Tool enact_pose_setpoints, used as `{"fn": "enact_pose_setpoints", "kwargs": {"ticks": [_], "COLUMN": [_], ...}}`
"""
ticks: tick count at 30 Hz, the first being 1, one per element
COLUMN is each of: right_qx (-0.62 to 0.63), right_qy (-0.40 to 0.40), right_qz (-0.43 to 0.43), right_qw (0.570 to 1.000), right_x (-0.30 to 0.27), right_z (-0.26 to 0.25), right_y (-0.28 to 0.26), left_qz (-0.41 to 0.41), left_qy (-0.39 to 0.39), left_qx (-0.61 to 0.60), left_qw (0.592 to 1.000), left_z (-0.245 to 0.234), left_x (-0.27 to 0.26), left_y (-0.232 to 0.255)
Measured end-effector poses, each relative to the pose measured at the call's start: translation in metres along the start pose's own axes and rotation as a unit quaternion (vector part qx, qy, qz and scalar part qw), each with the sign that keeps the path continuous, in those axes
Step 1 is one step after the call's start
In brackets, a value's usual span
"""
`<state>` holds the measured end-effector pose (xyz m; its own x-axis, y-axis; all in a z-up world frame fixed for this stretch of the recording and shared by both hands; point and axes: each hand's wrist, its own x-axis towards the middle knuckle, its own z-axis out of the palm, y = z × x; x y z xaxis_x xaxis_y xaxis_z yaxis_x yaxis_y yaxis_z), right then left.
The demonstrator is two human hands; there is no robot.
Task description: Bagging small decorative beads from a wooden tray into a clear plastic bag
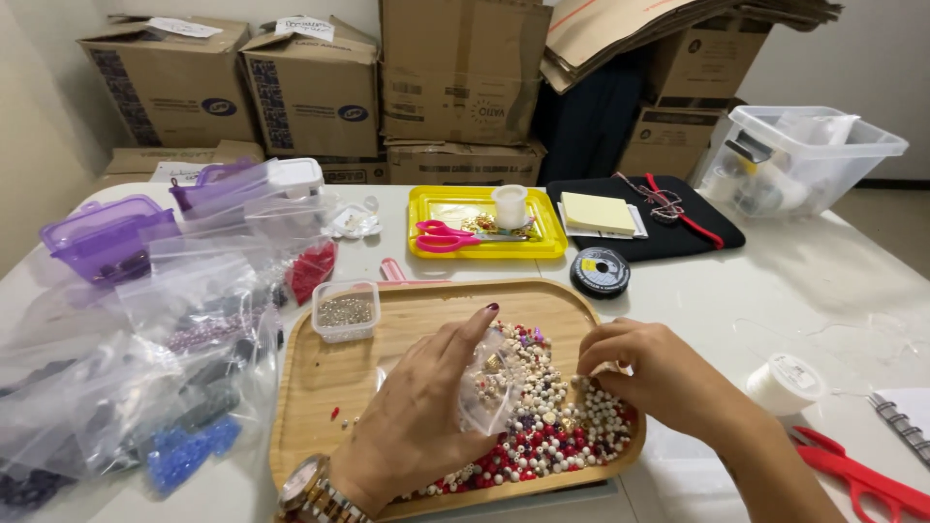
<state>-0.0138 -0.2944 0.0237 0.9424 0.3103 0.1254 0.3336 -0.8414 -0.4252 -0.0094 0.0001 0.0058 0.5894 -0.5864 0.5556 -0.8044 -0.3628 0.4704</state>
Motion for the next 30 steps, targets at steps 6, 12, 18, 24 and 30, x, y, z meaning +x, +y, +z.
{"fn": "enact_pose_setpoints", "kwargs": {"ticks": [6, 12, 18, 24, 30], "right_qx": [-0.075, -0.146, -0.186, -0.179, 0.083], "right_qy": [-0.037, -0.035, -0.031, -0.021, 0.191], "right_qz": [0.013, 0.010, -0.003, 0.030, -0.075], "right_qw": [0.996, 0.989, 0.982, 0.983, 0.975], "right_x": [0.003, 0.006, 0.009, 0.011, 0.004], "right_z": [0.011, 0.020, 0.024, 0.025, 0.016], "right_y": [-0.001, 0.011, 0.011, 0.007, -0.046], "left_qz": [0.003, 0.001, 0.018, -0.003, -0.013], "left_qy": [0.010, 0.014, 0.021, -0.004, -0.010], "left_qx": [0.006, -0.005, -0.005, -0.005, -0.008], "left_qw": [1.000, 1.000, 1.000, 1.000, 1.000], "left_z": [0.002, 0.001, 0.000, 0.001, -0.003], "left_x": [0.000, 0.000, 0.000, -0.001, -0.001], "left_y": [-0.001, 0.000, 0.002, 0.002, 0.006]}}
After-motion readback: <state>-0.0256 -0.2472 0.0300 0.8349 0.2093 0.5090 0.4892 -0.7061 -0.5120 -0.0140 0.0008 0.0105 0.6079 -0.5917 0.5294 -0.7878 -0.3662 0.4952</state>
